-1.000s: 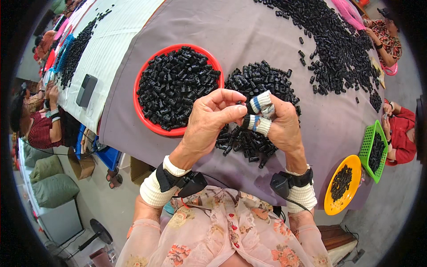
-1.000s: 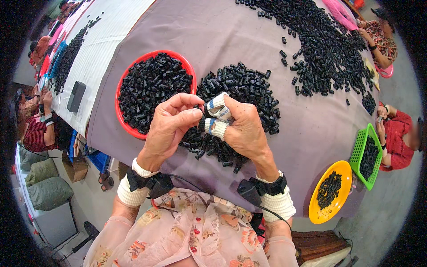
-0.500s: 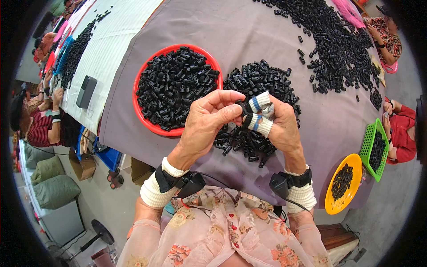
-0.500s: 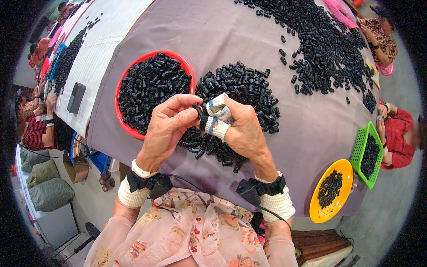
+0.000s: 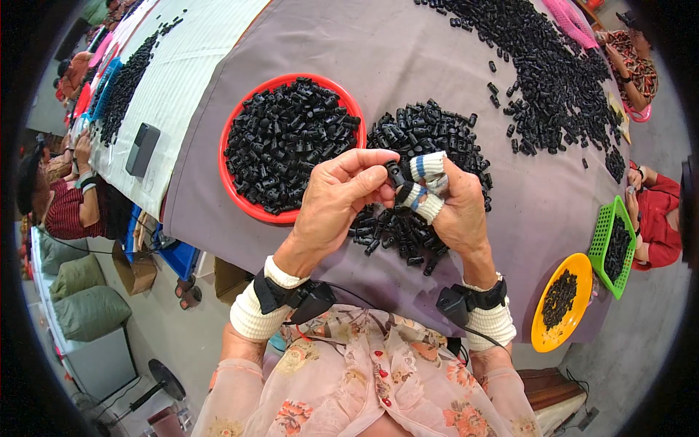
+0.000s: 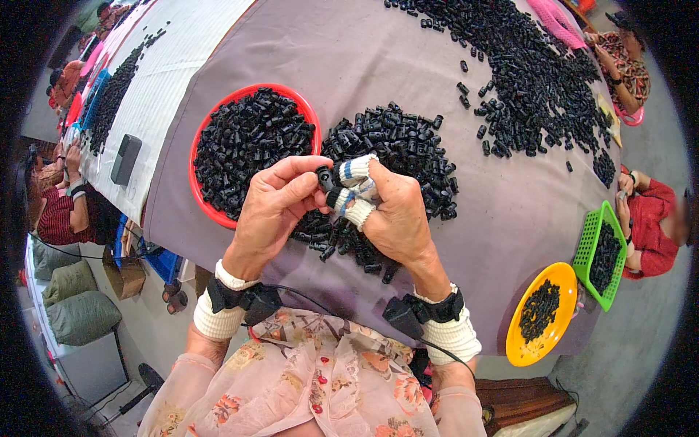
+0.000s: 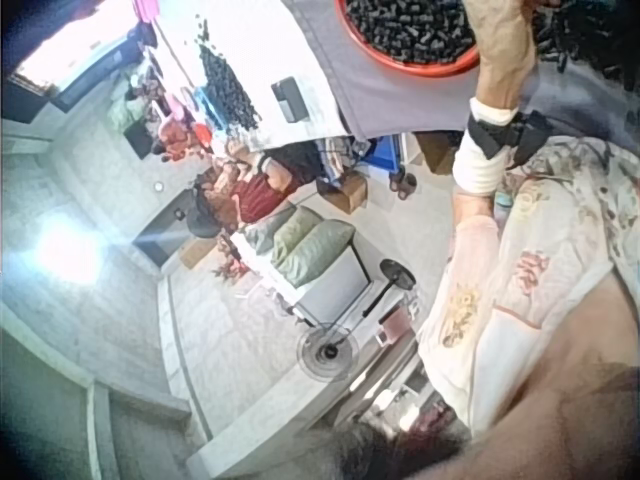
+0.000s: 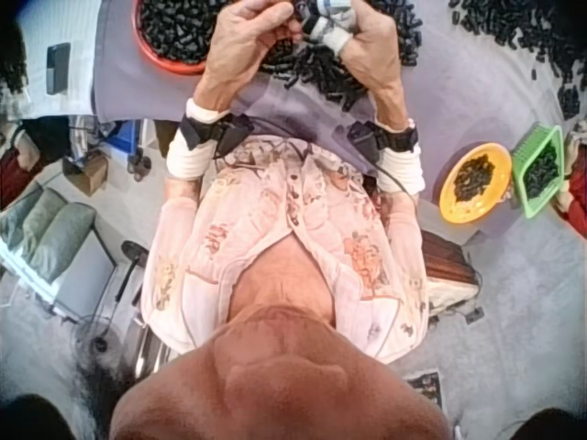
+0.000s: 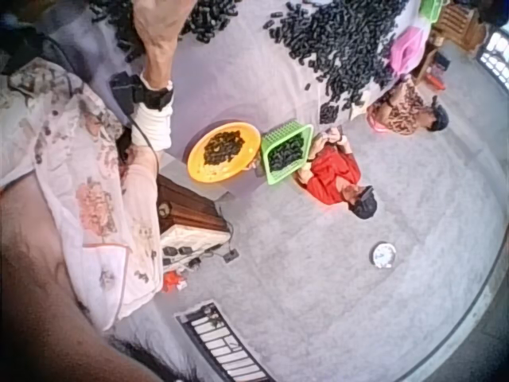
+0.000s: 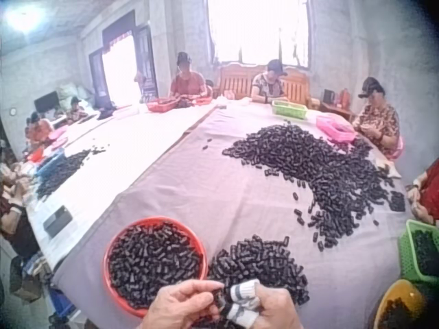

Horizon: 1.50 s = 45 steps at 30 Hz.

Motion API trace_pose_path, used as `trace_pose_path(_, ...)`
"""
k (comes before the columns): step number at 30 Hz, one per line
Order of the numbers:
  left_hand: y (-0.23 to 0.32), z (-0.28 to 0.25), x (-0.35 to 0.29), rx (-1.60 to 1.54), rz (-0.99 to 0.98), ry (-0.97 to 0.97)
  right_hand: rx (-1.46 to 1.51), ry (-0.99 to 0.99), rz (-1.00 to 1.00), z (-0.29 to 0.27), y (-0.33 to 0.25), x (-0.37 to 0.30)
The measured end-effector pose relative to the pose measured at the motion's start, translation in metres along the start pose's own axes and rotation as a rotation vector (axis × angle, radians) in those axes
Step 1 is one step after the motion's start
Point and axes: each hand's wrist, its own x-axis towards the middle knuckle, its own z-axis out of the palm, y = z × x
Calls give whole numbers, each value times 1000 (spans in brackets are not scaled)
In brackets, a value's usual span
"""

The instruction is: Assembling or sorting small black shoe components at a production table.

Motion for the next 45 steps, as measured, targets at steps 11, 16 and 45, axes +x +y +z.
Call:
trace_pose_path(11,-5,-1,5,-96,1,27,56,36,-26,8,8,-1)
trace_pose_path(16,-7,-1,5,-154,-26,10,76,19,18,7,7,-2)
trace_pose_path(45,-4,6,2,-244,-135,-50,-62,-249,76,-12,0,19)
